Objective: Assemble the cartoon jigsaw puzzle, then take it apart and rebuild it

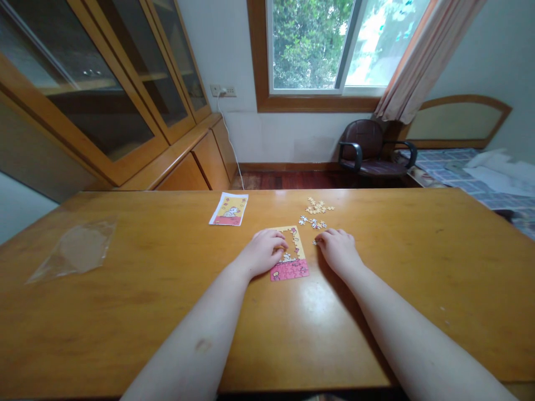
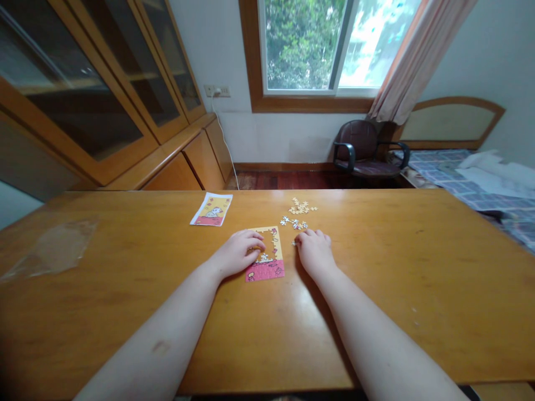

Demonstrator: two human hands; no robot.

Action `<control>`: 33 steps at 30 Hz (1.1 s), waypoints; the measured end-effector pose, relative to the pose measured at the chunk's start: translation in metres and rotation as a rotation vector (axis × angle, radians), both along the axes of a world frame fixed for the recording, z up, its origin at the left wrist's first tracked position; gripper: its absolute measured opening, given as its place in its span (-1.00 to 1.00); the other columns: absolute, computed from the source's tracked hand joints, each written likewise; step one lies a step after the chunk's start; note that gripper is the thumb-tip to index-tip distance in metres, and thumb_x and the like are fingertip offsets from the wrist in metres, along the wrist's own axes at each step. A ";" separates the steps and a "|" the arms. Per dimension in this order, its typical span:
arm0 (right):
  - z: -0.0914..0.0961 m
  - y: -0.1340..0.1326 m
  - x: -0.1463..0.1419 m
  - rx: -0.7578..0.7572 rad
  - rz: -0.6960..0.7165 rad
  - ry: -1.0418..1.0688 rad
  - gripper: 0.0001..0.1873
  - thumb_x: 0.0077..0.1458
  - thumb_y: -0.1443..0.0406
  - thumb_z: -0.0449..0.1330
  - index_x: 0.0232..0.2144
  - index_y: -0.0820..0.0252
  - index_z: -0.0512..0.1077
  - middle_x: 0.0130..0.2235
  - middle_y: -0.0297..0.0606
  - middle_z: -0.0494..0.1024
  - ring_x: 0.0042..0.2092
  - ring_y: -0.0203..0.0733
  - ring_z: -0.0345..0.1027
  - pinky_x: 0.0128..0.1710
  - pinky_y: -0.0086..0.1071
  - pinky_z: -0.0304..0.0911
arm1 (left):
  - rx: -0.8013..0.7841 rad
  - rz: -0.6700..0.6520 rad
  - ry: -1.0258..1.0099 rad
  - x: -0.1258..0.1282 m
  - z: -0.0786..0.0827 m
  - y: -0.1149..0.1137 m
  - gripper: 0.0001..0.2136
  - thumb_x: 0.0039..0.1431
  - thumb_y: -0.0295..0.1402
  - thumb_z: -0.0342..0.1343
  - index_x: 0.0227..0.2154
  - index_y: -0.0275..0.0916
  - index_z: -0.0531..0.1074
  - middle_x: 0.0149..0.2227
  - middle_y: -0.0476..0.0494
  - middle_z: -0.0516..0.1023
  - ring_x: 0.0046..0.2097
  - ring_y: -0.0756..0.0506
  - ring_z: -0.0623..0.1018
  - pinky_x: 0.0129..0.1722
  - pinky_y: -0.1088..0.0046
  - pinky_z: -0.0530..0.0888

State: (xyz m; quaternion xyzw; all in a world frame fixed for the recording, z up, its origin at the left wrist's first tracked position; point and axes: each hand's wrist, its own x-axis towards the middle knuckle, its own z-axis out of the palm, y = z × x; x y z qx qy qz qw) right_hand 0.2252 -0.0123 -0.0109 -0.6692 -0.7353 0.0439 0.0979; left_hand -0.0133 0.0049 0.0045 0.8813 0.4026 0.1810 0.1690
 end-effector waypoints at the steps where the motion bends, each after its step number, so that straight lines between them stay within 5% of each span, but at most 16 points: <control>1: 0.001 0.000 0.000 -0.024 -0.018 -0.009 -0.81 0.18 0.26 0.09 -0.31 0.12 0.52 -0.18 -0.13 0.54 -0.14 -0.02 0.29 -0.19 -0.21 0.08 | 0.000 0.001 0.000 0.000 0.000 0.000 -0.80 0.09 -0.46 0.01 -0.35 -0.14 0.54 -0.13 -0.07 0.53 -0.05 -0.11 0.46 0.05 0.27 0.36; 16: 0.000 -0.003 -0.007 -0.136 0.038 0.109 -0.96 0.11 0.32 0.17 -0.38 0.17 0.42 -0.26 -0.25 0.55 -0.17 -0.12 0.33 -0.21 -0.30 0.04 | 0.010 -0.015 -0.020 -0.001 -0.005 0.001 -0.83 0.12 -0.43 0.03 -0.34 -0.15 0.54 -0.16 -0.08 0.52 -0.05 -0.11 0.45 0.03 0.31 0.37; 27: 0.006 -0.013 -0.018 -0.065 0.443 0.319 -0.94 0.11 0.29 0.21 -0.35 0.12 0.49 -0.33 -0.28 0.58 -0.23 -0.17 0.32 -0.13 -0.27 0.08 | 0.007 -0.020 -0.011 0.000 -0.006 0.001 -0.85 0.13 -0.39 0.05 -0.33 -0.14 0.53 -0.17 -0.07 0.52 -0.06 -0.11 0.44 0.03 0.30 0.36; 33: 0.003 -0.018 -0.023 -0.016 0.454 0.314 -0.89 0.12 0.24 0.21 -0.33 0.14 0.50 -0.33 -0.26 0.56 -0.23 -0.18 0.30 -0.15 -0.27 0.07 | -0.016 -0.058 0.013 -0.001 -0.004 -0.001 -0.87 0.10 -0.29 0.13 -0.31 -0.15 0.53 -0.16 -0.09 0.51 -0.07 -0.12 0.44 0.02 0.30 0.34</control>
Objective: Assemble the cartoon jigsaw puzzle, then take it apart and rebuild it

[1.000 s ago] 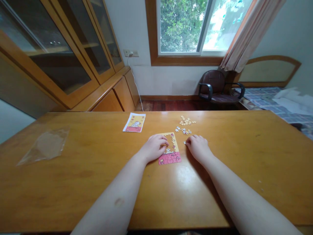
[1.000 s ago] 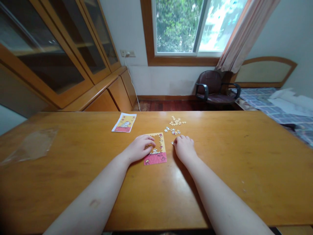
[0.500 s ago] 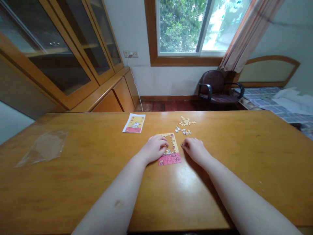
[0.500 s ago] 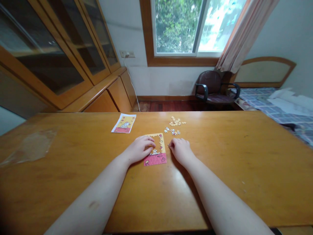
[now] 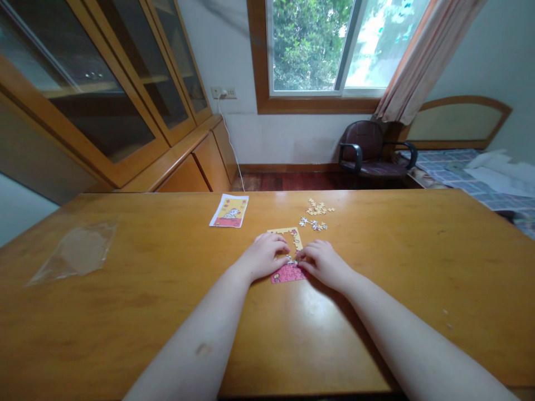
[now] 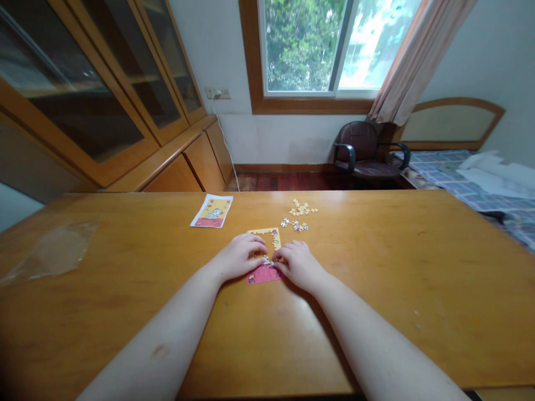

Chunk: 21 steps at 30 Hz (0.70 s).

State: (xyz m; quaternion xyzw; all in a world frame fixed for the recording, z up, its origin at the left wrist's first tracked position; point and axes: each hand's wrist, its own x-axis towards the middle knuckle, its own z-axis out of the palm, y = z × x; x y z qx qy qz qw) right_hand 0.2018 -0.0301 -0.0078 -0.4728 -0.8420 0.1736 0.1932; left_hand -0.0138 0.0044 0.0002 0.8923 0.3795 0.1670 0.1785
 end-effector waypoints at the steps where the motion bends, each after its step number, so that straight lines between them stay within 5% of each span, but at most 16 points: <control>1: 0.000 0.000 0.001 0.023 -0.002 -0.004 -0.87 0.13 0.22 0.20 -0.31 0.13 0.50 -0.31 -0.25 0.55 -0.21 -0.18 0.30 -0.14 -0.27 0.06 | -0.001 -0.008 0.004 0.000 0.000 0.000 -0.86 0.08 -0.27 0.15 -0.30 -0.15 0.52 -0.16 -0.09 0.51 -0.06 -0.12 0.43 0.03 0.30 0.34; 9: 0.010 -0.003 0.005 0.082 0.045 -0.089 -0.79 0.15 0.17 0.16 -0.40 0.11 0.54 -0.35 -0.25 0.52 -0.24 -0.18 0.25 -0.15 -0.26 0.03 | -0.006 -0.026 0.015 -0.001 -0.002 0.000 -0.84 0.05 -0.22 0.18 -0.32 -0.14 0.52 -0.15 -0.07 0.49 -0.06 -0.12 0.42 0.02 0.29 0.32; 21: -0.003 0.001 0.001 0.070 0.009 -0.104 -0.85 0.17 0.24 0.15 -0.34 0.09 0.53 -0.31 -0.27 0.54 -0.21 -0.22 0.29 -0.17 -0.31 0.04 | -0.007 -0.038 0.027 0.002 -0.004 0.000 -0.83 0.05 -0.24 0.18 -0.27 -0.12 0.51 -0.14 -0.05 0.49 -0.06 -0.12 0.42 0.02 0.30 0.32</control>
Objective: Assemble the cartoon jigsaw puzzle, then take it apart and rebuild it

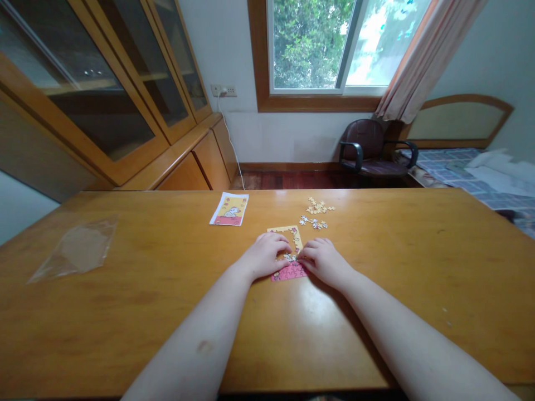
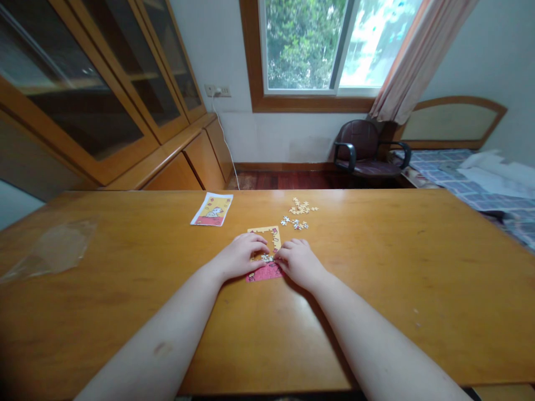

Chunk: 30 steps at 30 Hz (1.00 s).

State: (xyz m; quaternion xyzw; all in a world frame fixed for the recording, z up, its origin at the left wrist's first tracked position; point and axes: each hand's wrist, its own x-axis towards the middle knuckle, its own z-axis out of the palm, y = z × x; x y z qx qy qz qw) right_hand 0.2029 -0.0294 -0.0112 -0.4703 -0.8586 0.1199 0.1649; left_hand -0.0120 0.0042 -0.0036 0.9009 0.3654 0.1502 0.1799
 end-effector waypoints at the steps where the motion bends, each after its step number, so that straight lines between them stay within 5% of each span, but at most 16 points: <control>1: 0.000 0.000 0.000 -0.001 0.000 0.002 -0.85 0.18 0.25 0.15 -0.33 0.09 0.53 -0.30 -0.27 0.54 -0.21 -0.22 0.29 -0.16 -0.31 0.04 | -0.001 0.001 0.001 0.000 0.000 0.000 -0.83 0.05 -0.24 0.18 -0.28 -0.12 0.51 -0.13 -0.05 0.49 -0.05 -0.12 0.42 0.02 0.30 0.32; 30: 0.010 -0.004 -0.001 -0.005 -0.004 -0.011 -0.77 0.19 0.22 0.09 -0.40 0.16 0.51 -0.33 -0.23 0.48 -0.22 -0.20 0.27 -0.16 -0.28 0.04 | 0.000 0.003 -0.017 0.001 0.001 -0.001 -0.85 0.06 -0.22 0.17 -0.34 -0.14 0.52 -0.15 -0.07 0.50 -0.08 -0.12 0.44 0.01 0.30 0.32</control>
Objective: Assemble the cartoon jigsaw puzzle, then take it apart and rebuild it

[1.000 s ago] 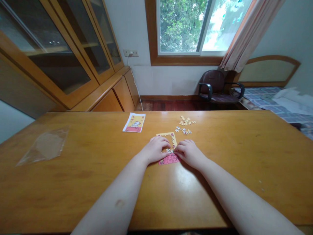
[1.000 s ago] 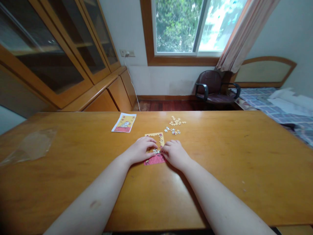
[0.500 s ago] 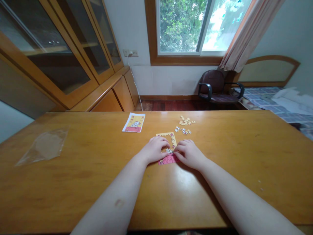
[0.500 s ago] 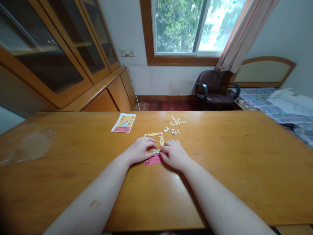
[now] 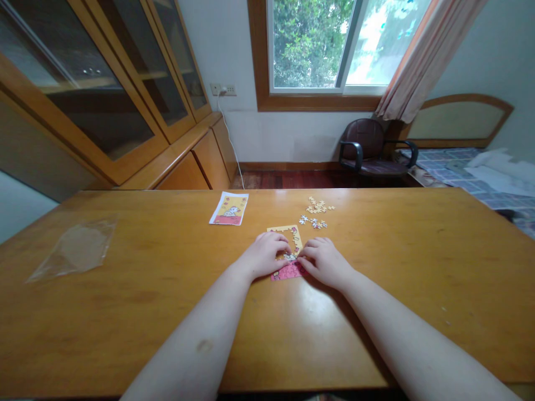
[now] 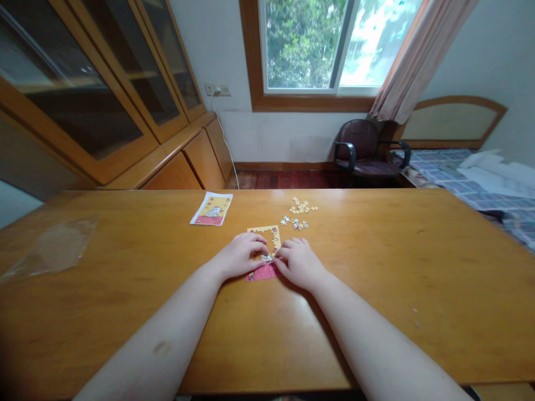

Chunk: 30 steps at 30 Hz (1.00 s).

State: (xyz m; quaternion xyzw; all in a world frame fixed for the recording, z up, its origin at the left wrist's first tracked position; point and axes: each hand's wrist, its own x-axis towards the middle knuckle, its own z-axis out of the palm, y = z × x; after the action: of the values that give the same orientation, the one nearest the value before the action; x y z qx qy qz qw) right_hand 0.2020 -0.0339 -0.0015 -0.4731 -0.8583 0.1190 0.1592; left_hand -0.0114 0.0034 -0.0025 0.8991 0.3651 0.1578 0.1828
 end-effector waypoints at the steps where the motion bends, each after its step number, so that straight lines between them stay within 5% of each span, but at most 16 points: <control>1: 0.000 0.000 0.000 0.006 -0.006 -0.001 -0.77 0.19 0.23 0.09 -0.39 0.17 0.50 -0.33 -0.23 0.48 -0.22 -0.20 0.27 -0.16 -0.28 0.04 | 0.002 -0.003 0.004 0.000 0.000 0.000 -0.86 0.06 -0.23 0.17 -0.35 -0.14 0.52 -0.15 -0.07 0.50 -0.08 -0.12 0.44 0.00 0.30 0.33; 30: -0.001 0.001 -0.001 -0.015 0.000 -0.013 -0.78 0.18 0.28 0.09 -0.37 0.14 0.53 -0.34 -0.24 0.48 -0.22 -0.20 0.27 -0.15 -0.30 0.05 | 0.028 -0.051 0.018 0.000 0.002 0.000 -0.87 0.12 -0.29 0.13 -0.38 -0.11 0.57 -0.14 -0.09 0.51 -0.10 -0.10 0.45 -0.03 0.30 0.34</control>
State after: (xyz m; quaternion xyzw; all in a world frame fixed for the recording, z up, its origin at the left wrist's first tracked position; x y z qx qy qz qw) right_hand 0.2011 -0.0327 -0.0028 -0.4751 -0.8584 0.1222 0.1502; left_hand -0.0110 0.0029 -0.0002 0.9120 0.3413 0.1503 0.1708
